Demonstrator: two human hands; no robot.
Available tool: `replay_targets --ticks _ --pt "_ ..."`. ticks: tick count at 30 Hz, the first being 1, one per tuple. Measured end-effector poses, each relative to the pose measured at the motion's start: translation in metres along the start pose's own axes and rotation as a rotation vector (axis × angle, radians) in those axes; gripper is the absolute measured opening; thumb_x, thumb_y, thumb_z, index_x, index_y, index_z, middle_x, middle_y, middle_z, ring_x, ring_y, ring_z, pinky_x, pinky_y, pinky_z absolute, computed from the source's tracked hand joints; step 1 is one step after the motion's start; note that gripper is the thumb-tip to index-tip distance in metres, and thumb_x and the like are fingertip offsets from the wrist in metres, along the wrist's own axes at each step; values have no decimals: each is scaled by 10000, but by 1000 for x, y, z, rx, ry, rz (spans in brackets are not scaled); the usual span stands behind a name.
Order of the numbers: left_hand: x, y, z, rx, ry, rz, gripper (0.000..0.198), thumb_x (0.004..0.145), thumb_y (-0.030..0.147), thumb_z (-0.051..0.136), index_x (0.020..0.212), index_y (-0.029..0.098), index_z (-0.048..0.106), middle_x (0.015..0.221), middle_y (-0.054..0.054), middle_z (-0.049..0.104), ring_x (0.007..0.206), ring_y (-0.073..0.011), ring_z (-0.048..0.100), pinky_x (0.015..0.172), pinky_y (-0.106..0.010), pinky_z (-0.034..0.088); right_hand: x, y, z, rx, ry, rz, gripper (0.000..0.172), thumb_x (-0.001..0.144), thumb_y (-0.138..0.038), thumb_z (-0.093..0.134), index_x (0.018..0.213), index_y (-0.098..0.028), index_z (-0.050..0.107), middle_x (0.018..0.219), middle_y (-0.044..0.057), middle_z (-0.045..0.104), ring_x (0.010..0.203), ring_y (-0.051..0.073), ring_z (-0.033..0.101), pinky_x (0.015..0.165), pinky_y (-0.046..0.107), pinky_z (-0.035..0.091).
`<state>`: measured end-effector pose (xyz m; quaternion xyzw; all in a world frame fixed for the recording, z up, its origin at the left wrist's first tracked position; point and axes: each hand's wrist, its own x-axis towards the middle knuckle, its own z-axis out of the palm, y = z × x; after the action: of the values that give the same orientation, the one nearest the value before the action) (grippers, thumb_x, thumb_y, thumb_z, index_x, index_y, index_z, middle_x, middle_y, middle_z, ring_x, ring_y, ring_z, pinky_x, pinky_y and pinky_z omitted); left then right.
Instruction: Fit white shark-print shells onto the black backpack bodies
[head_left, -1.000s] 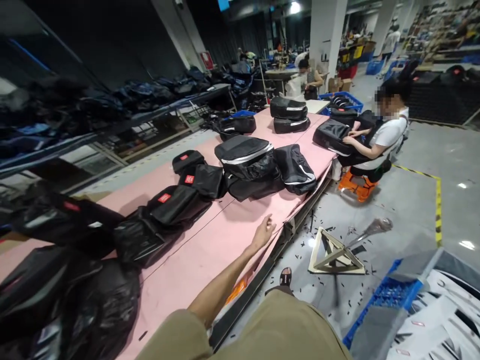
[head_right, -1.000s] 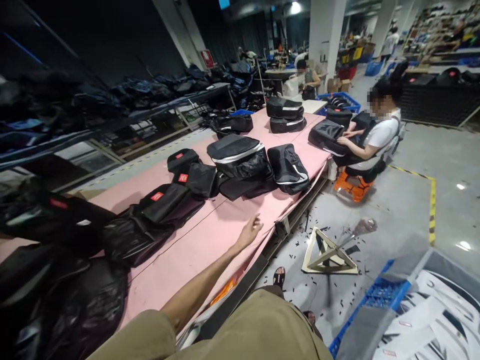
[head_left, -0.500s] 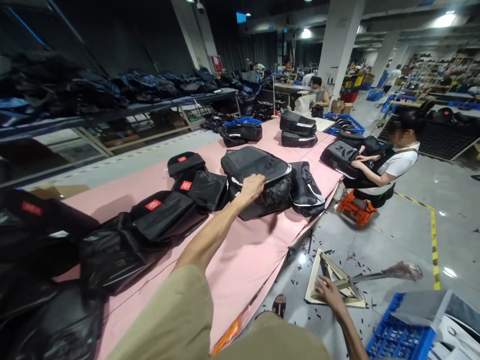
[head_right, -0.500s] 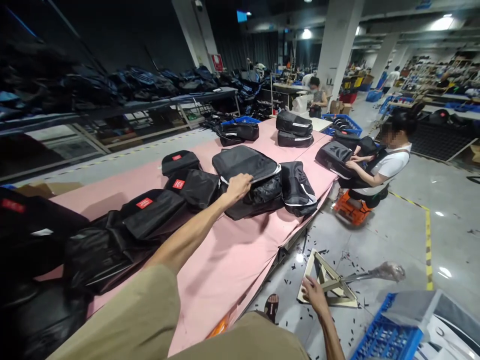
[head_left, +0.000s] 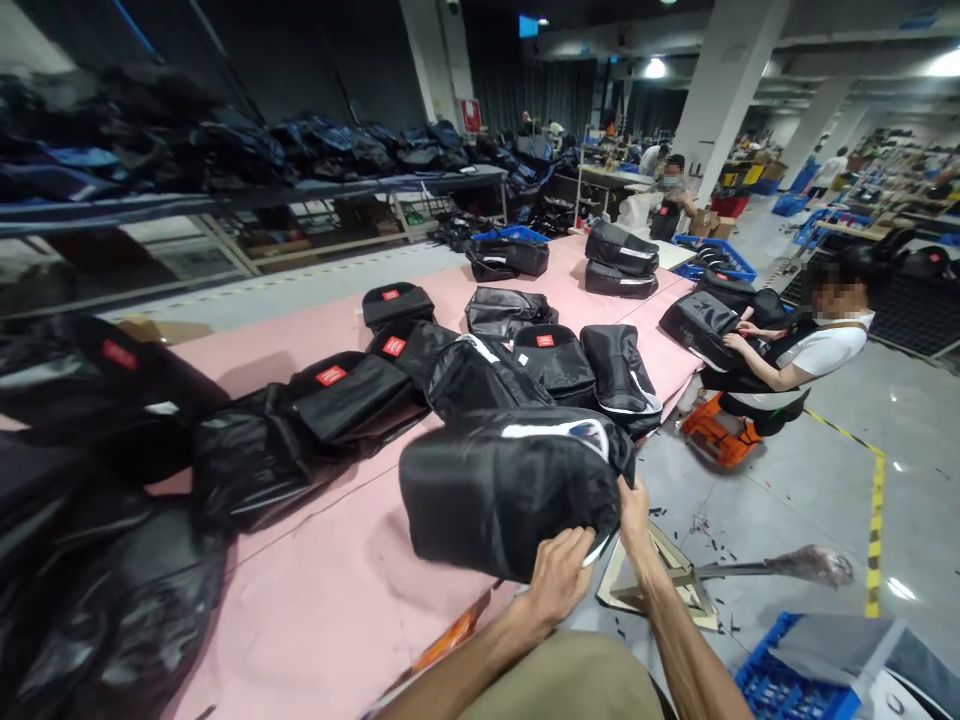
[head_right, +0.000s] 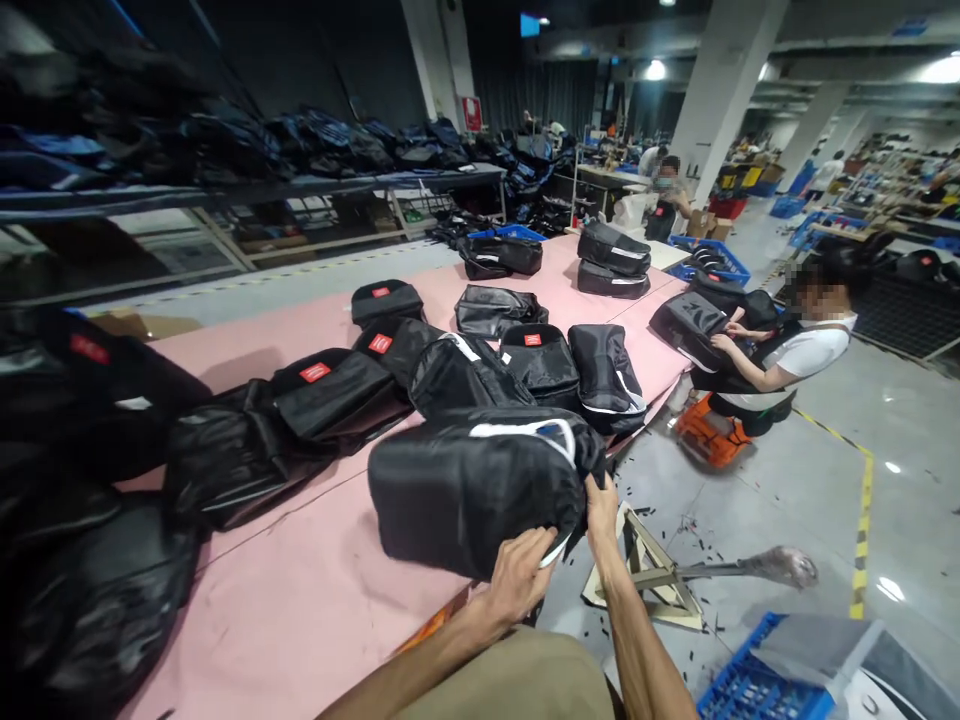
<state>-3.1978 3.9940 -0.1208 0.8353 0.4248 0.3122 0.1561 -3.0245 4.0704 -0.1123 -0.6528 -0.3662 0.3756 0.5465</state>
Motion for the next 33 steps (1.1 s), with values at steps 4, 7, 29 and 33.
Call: replay_targets --ticks 4,7,29,33 --pt "-24 23 -22 -213 102 -463 314 1076 454 570 1005 249 797 849 -98 813 865 -305 821 840 -396 644 7 -49 -16 -495 -99 -311 482 868 -733 723 921 -258 786 879 35 800 858 258 704 826 334 511" --pt "-54 21 -58 -442 287 -819 474 1017 632 639 1172 214 800 1065 -128 869 1018 -348 834 887 -428 671 21 -67 -34 -674 -51 -402 511 923 -782 660 936 -291 801 864 42 813 836 266 729 774 325 475" --pt "37 -39 -124 113 -646 -9 575 775 279 908 1336 302 783 1331 -121 807 1243 -374 759 1139 -485 565 23 -134 -22 -1004 -414 -761 445 1096 -618 658 1393 -295 734 1252 67 841 1105 261 780 814 290 459" --pt "92 -74 -75 26 -817 -214 493 569 418 997 1015 266 850 1025 -106 856 1024 -420 808 945 -498 641 4 -136 -7 -1089 -374 -720 588 1097 -719 576 1478 -280 659 1219 98 844 1056 268 786 816 294 462"
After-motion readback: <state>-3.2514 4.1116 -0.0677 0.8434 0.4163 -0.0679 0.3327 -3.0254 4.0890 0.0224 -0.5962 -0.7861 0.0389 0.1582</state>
